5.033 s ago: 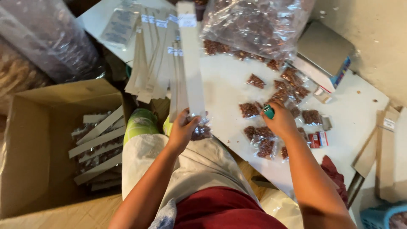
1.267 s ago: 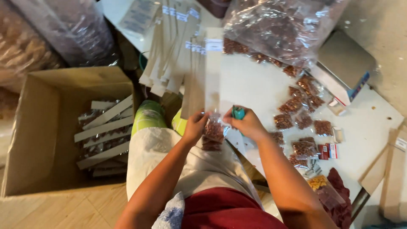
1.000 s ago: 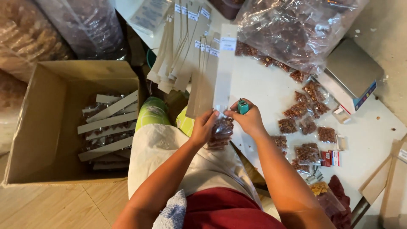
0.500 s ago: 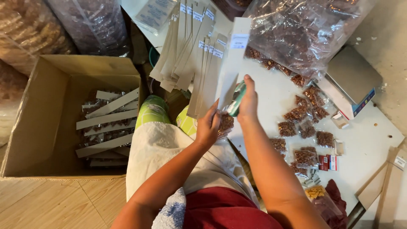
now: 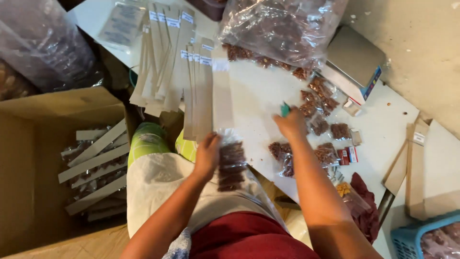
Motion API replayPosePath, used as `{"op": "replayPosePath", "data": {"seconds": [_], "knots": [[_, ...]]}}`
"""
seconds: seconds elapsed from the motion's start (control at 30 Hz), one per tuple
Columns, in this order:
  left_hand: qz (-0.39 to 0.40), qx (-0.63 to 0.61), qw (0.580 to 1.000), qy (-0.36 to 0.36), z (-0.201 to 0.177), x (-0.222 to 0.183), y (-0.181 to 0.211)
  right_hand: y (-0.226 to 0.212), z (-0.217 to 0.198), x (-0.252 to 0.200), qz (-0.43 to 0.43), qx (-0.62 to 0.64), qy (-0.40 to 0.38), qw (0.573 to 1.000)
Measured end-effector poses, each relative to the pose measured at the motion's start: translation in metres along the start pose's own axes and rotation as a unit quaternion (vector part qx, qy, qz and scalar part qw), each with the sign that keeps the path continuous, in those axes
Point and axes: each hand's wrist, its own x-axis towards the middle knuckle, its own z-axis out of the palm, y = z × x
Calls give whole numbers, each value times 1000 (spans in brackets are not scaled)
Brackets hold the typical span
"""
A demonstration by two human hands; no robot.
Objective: Stapling small plastic bags of nuts onto a cardboard display strip using a handheld stapler.
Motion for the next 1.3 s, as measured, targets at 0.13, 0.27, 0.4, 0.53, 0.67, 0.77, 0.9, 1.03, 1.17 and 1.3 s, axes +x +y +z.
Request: {"op": "replayPosePath", "data": {"seconds": [0.13, 0.27, 0.4, 0.53, 0.67, 0.77, 0.9, 1.03, 1.17, 1.3], "knots": [[-62, 12, 998, 14, -11, 20, -15, 36, -22, -18, 41, -41, -1, 998], [-20, 22, 999, -14, -10, 26, -20, 74, 2, -8, -148, -150, 88, 974], [19, -4, 999, -34, -15, 25, -16, 91, 28, 17, -268, -144, 220, 927], [35, -33, 999, -24, -11, 29, -14, 4, -4, -46, -91, 119, 44, 988], [8, -158, 987, -35, -2, 46, -20, -47, 9, -82, -94, 445, -184, 871], [-22, -235, 971, -25, 0, 69, -51, -67, 22, -88, -26, 486, -251, 837], [-43, -337, 939, -47, -1, 31, -12, -78, 28, -84, 50, 491, -265, 829], [-33, -319, 943, -93, -8, 57, -53, -73, 31, -65, 89, 498, -260, 823], [-85, -364, 927, -45, -15, 54, -29, -78, 8, -85, 37, 443, -350, 825], [-124, -360, 922, -66, -19, 74, -47, -89, -6, -110, -6, 408, -419, 811]]}}
